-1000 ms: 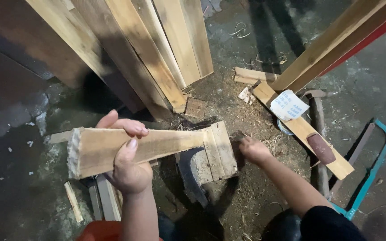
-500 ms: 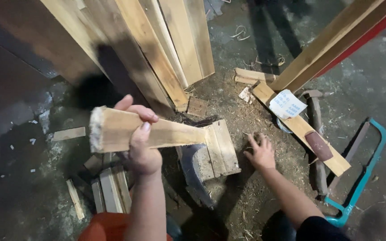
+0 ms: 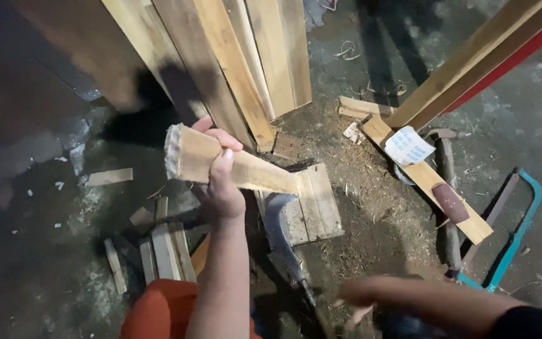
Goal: A person uses a curved blade to scrape a wooden strip and then uses sandpaper to smooth the surface while sitting on a workshop floor.
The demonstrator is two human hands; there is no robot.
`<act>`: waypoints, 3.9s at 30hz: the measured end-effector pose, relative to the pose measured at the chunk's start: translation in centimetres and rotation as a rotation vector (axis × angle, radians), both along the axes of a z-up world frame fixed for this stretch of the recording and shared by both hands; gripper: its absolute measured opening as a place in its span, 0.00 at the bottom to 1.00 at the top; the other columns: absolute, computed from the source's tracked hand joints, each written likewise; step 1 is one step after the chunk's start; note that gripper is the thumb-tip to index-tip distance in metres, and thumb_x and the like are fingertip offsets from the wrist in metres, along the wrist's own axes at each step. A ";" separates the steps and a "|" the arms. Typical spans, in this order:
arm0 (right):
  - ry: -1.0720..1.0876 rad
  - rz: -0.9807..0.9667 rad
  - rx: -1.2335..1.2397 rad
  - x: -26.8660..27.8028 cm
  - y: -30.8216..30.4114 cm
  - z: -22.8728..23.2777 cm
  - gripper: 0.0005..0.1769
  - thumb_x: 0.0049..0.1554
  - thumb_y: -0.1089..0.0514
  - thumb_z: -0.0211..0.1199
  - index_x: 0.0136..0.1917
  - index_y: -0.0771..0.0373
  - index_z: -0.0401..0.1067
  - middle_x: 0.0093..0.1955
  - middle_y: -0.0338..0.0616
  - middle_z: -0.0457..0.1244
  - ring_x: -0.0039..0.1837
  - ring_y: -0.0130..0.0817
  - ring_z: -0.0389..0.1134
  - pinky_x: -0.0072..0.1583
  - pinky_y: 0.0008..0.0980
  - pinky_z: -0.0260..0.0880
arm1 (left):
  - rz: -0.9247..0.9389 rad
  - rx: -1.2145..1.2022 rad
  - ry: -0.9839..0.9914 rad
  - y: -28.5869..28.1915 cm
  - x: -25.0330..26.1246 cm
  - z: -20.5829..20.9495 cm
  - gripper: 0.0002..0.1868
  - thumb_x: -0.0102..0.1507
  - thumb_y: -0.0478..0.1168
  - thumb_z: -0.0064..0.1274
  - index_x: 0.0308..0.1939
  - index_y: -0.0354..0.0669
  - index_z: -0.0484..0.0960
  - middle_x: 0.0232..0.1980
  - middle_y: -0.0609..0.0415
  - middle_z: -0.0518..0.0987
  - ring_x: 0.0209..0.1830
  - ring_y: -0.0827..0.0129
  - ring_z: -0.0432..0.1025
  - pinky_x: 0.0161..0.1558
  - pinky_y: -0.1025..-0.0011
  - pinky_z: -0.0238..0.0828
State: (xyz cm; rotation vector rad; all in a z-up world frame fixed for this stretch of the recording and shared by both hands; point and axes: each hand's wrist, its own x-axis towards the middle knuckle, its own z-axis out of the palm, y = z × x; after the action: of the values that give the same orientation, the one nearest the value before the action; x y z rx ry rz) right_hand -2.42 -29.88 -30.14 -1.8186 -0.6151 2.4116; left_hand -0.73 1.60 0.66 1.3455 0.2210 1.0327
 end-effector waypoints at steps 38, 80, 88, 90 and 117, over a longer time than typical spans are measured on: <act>-1.124 -0.875 0.959 -12.3 8.8 12.7 0.07 0.60 0.57 0.56 0.47 0.57 0.74 0.27 0.36 0.67 0.27 0.33 0.64 0.34 0.34 0.66 | 0.016 -0.333 -0.104 3.0 -4.9 -1.8 0.28 0.56 0.36 0.47 0.60 0.31 0.73 0.44 0.43 0.84 0.45 0.57 0.79 0.57 0.62 0.75; -1.393 -0.710 0.705 -6.1 13.1 20.2 0.11 0.64 0.51 0.53 0.50 0.61 0.63 0.36 0.55 0.68 0.37 0.58 0.69 0.42 0.54 0.68 | -0.245 -0.145 -0.175 -1.7 -7.9 3.9 0.16 0.56 0.31 0.40 0.46 0.34 0.77 0.38 0.48 0.78 0.38 0.66 0.71 0.53 0.69 0.71; -1.430 -0.716 0.743 -5.3 12.9 19.1 0.09 0.62 0.53 0.55 0.50 0.61 0.64 0.35 0.55 0.68 0.36 0.59 0.69 0.41 0.55 0.66 | -0.205 -0.120 -0.165 -1.8 -7.6 4.0 0.17 0.55 0.31 0.40 0.46 0.35 0.77 0.37 0.49 0.77 0.37 0.67 0.71 0.50 0.71 0.70; -1.414 -0.710 0.711 -6.0 12.8 19.2 0.11 0.64 0.51 0.53 0.50 0.61 0.63 0.34 0.57 0.68 0.36 0.60 0.69 0.41 0.56 0.66 | -0.232 -0.172 -0.178 -1.8 -8.0 3.6 0.18 0.55 0.30 0.40 0.47 0.34 0.77 0.37 0.49 0.77 0.37 0.65 0.71 0.51 0.68 0.71; -1.462 -0.509 0.624 -4.4 12.7 12.8 0.23 0.62 0.50 0.54 0.67 0.62 0.66 0.38 0.57 0.69 0.45 0.57 0.75 0.48 0.56 0.76 | -0.064 0.080 -0.172 -1.5 -6.8 4.1 0.11 0.52 0.38 0.48 0.35 0.34 0.75 0.25 0.45 0.74 0.28 0.62 0.73 0.39 0.70 0.71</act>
State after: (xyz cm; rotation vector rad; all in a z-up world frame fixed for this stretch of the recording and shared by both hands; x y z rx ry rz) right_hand -6.82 -17.21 -17.34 -2.5870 -0.6503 0.2207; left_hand -7.50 0.10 4.72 1.3187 0.0083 1.1055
